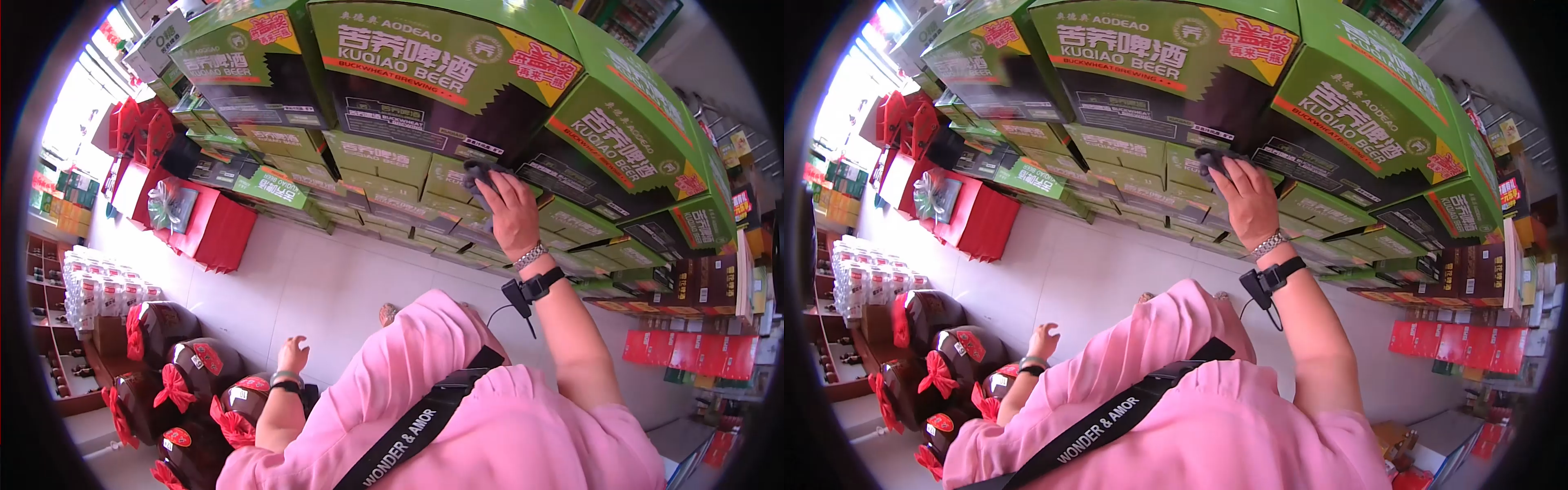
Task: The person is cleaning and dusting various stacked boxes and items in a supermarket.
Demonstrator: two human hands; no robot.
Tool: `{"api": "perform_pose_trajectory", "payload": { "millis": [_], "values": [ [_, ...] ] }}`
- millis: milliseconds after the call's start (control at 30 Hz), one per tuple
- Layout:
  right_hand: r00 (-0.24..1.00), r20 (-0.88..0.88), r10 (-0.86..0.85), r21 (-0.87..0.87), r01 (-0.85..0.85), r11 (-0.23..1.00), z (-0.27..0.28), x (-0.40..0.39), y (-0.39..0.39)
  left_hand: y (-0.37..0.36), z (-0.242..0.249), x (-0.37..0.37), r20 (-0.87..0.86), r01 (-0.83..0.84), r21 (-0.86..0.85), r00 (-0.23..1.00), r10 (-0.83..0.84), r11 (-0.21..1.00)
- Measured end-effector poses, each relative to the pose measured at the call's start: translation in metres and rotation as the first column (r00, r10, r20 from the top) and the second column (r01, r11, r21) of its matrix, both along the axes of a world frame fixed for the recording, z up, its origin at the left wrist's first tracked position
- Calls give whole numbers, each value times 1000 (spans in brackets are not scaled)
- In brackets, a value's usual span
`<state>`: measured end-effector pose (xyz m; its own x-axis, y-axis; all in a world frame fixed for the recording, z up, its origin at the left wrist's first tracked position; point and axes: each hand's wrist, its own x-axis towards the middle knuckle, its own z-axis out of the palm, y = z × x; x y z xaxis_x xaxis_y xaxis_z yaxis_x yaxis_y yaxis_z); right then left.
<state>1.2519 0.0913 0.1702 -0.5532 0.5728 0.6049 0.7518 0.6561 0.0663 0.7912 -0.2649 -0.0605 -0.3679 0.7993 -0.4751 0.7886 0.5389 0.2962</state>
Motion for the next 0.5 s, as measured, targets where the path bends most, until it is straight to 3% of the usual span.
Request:
{"api": "perform_pose_trajectory", "payload": {
  "millis": [167, 333, 500],
  "values": [
    [998, -1, 57, -37, -57, 998, -3, -29, 5, -33, -11, 9, 40, -54, -43, 998, 56, 998],
    [986, 24, 163, -70, -161, 985, -6, -95, 21, -22, 1, 21, 142, -43, 33, 989, 38, 999],
    [990, 63, 126, -58, -122, 991, -5, -79, 17, -5, 4, 15, 180, -2, 46, 984, -6, 999]
  ]
}}
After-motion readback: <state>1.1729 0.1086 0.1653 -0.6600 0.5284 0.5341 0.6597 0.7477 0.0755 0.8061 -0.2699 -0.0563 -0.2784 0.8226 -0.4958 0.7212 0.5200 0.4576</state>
